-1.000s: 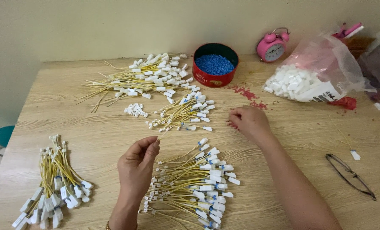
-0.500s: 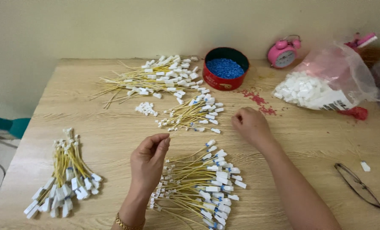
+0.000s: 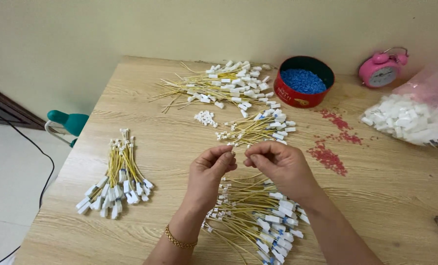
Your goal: Manually attaching connectors and markers to electrical wire harnesses.
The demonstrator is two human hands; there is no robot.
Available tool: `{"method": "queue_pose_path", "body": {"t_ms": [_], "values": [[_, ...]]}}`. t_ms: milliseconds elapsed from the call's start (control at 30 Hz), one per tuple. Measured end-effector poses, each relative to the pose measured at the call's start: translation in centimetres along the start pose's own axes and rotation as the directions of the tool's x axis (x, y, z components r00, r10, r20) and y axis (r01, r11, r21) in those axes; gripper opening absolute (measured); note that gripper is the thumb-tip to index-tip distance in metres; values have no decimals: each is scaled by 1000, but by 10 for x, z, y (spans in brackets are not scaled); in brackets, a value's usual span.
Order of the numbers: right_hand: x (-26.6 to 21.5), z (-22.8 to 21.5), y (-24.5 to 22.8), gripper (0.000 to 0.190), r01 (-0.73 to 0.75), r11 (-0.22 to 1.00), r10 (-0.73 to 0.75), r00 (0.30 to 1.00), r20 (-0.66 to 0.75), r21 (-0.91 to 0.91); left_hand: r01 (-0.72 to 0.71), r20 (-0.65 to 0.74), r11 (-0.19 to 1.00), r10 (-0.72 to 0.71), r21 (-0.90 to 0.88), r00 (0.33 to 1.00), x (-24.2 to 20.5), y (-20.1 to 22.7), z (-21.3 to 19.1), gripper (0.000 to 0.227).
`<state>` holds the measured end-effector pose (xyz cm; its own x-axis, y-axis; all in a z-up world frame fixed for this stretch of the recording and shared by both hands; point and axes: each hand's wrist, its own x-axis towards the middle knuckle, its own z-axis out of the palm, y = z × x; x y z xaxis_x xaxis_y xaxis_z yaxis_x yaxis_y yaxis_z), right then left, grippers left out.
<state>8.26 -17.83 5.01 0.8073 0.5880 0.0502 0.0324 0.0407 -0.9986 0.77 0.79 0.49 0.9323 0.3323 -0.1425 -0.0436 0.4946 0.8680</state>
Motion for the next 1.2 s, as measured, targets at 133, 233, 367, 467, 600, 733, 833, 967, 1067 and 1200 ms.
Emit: {"method": "queue_pose_path", "body": {"t_ms": [133,233,367,467,600,733,833,967,1067,1200], "values": [[2,9,4,17,-14,999,14,1000,-2,47,34,-3,999,-34,-7,999,-6,5,4,18],[3,12,7,16,-16,998,17,1000,-12,62,10,5,1000,-10,-3,1000,-5,2,3,18],[3,16,8,15,-37,999,39,998,-58,34,11,12,1000,-11,-6,1000,-6,3,4,18],[0,20,5,16,-29,998,25,996,-89,-47,17,14,1000,-17,-2,1000,-6,2,5,20],[-3,27,-10,14,61,949,-96,991,-98,-310,17,15,1000,-17,-14,1000,-7,4,7,24],[-3,30,-18,13,54,892,-116,987,-112,-448,16,24,999,-15,-35,1000,-9,3,7,25],[-2,28,-13,12,125,821,-217,971,-102,-556,21,25,999,-20,-41,999,-9,4,8,26],[0,25,-5,10,243,677,-375,926,-41,-694,16,50,998,-13,-57,999,-8,0,8,29],[2,23,-3,9,235,679,-348,937,-23,-696,22,75,998,-18,-57,997,-7,-1,8,31],[1,21,-3,9,221,708,-285,958,15,-671,24,123,998,-18,-52,992,-7,-5,2,32]]}}
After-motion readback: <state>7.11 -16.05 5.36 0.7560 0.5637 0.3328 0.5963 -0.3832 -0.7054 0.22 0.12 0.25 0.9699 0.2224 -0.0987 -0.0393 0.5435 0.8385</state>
